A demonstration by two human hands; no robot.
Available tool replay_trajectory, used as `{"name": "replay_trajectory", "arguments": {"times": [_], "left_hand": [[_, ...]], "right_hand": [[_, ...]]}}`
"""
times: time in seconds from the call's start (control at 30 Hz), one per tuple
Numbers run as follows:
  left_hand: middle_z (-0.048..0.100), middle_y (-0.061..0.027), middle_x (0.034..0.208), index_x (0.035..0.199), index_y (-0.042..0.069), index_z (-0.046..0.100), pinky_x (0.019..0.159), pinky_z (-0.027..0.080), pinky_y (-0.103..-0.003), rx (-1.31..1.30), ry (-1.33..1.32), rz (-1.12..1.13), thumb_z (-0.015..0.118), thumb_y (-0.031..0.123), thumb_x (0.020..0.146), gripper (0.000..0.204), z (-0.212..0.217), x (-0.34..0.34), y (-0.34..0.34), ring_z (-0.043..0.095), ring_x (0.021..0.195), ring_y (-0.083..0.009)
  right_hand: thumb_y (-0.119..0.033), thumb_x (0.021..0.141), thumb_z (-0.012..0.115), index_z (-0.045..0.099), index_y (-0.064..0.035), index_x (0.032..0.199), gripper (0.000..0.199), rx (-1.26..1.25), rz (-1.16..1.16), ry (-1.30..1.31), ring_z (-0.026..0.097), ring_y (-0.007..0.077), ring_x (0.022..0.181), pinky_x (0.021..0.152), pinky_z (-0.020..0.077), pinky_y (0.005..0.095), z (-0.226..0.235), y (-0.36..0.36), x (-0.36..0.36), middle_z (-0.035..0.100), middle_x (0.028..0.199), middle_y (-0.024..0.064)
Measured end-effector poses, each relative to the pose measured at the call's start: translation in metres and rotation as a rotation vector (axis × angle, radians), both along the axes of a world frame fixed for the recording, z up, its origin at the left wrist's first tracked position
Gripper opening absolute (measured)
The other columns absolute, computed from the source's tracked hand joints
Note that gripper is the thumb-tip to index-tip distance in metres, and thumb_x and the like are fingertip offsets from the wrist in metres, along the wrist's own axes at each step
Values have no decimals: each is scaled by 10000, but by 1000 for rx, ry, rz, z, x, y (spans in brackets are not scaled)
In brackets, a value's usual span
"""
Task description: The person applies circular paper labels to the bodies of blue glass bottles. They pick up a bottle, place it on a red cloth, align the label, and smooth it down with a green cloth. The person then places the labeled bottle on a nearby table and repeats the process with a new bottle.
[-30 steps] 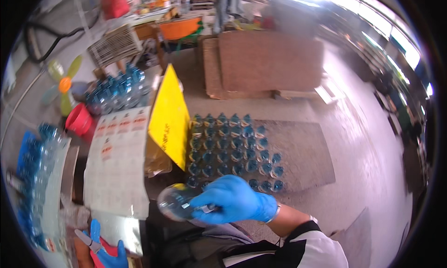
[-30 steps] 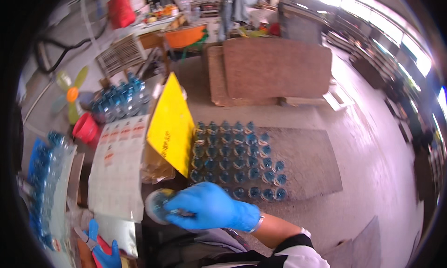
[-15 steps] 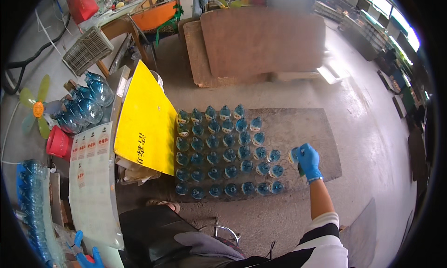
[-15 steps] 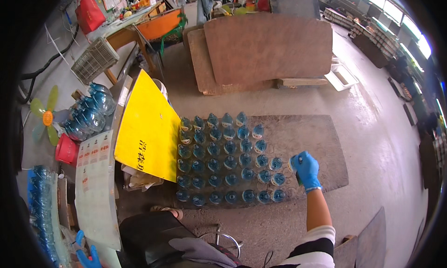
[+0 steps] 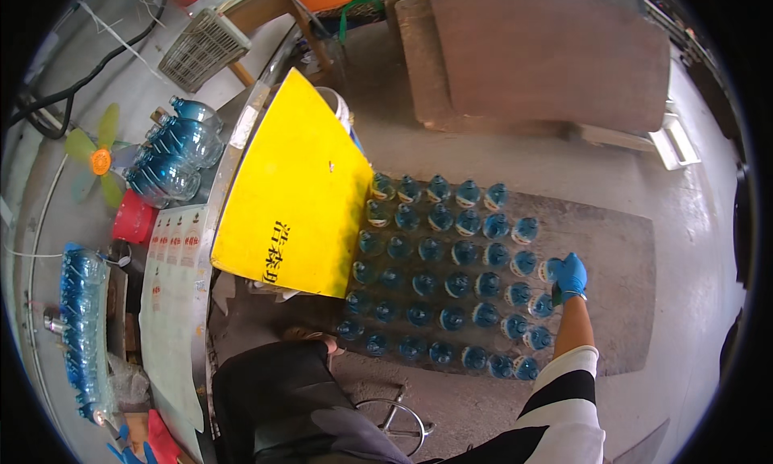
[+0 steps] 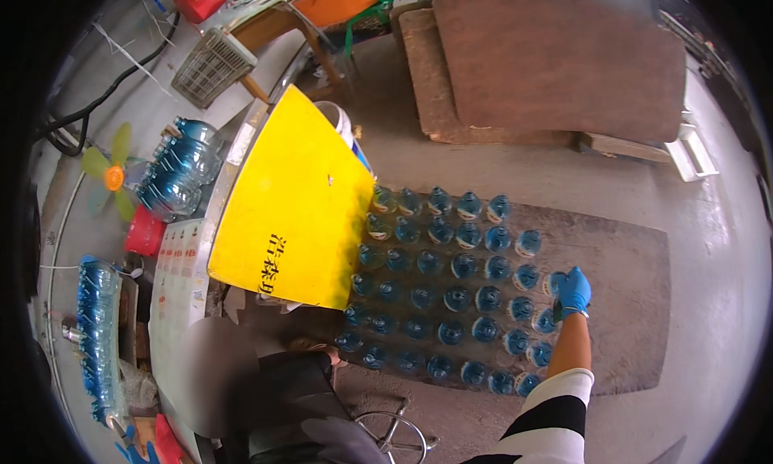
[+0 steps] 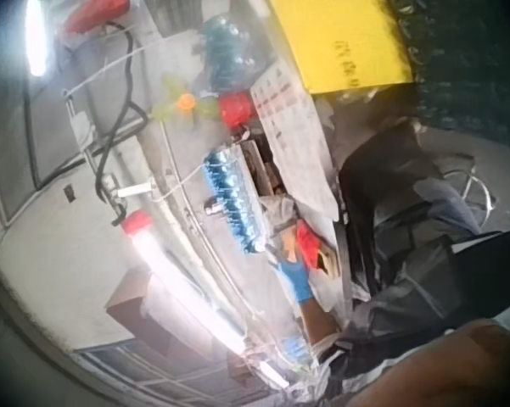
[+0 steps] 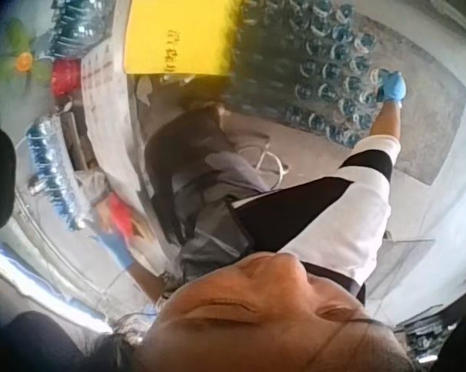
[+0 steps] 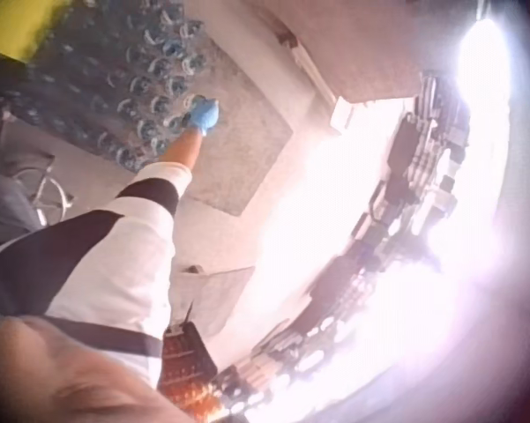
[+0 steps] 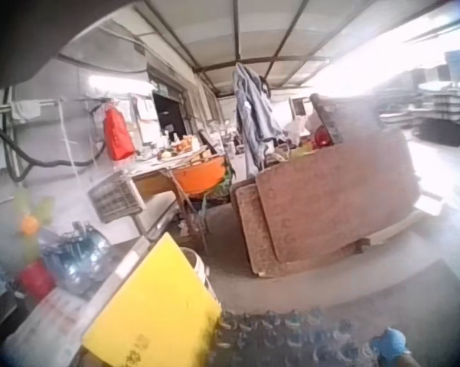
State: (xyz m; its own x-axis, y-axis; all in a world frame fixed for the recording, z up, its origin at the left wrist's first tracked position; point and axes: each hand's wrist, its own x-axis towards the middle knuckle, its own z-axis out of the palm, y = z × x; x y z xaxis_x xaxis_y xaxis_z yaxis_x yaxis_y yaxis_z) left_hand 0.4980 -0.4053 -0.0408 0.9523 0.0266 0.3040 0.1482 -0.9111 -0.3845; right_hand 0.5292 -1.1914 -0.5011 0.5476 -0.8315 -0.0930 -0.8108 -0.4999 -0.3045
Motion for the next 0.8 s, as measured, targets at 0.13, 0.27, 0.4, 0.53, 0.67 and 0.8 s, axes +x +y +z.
{"name": "replay_trajectory", "arguments": {"times": [0.13,0.27,0.4,0.53,0.67,0.8], "left_hand": [[507,-192,1239,1303,2,371,1019,293,-464,125,28,-24,521,200,864,505,-11,-28,90,484,1140,-331],[611,-96,983,1173,-15,496,966,335,-396,318,-188,-69,533,119,851,351,12,-88,101,563,786,-159],[599,-191,964,1097,21,564,1032,198,-518,-97,-117,201,623,306,766,440,-11,-57,60,535,970,-367],[569,-116,1115,1265,122,460,1062,142,-505,-114,-143,286,592,312,788,530,-33,-97,104,544,1023,-262],[628,-78,923,1008,123,623,918,370,-421,-271,-318,472,587,297,788,283,-31,-186,152,584,904,-241],[617,-124,726,746,83,650,695,479,-388,-205,-573,728,584,295,785,225,-9,-258,203,606,706,-300]], "right_hand": [[-282,776,620,545,-31,799,263,-10,-72,-81,572,369,678,611,452,416,-29,-3,2,600,776,210],[-168,831,567,533,-64,764,128,839,-348,-538,423,145,476,396,342,322,4,65,41,482,641,61],[-217,840,558,526,-25,1114,336,720,408,-292,563,226,762,656,473,348,36,146,87,615,907,159],[-231,845,558,540,-26,1096,324,1038,1053,-233,567,219,764,668,473,333,186,378,135,619,904,148],[-245,850,558,553,-27,1077,315,1300,1629,-89,571,211,766,681,472,319,313,609,96,623,902,138],[-260,855,558,566,-28,1059,308,1484,1961,-8,574,204,768,693,471,305,432,782,35,627,899,127]]}}
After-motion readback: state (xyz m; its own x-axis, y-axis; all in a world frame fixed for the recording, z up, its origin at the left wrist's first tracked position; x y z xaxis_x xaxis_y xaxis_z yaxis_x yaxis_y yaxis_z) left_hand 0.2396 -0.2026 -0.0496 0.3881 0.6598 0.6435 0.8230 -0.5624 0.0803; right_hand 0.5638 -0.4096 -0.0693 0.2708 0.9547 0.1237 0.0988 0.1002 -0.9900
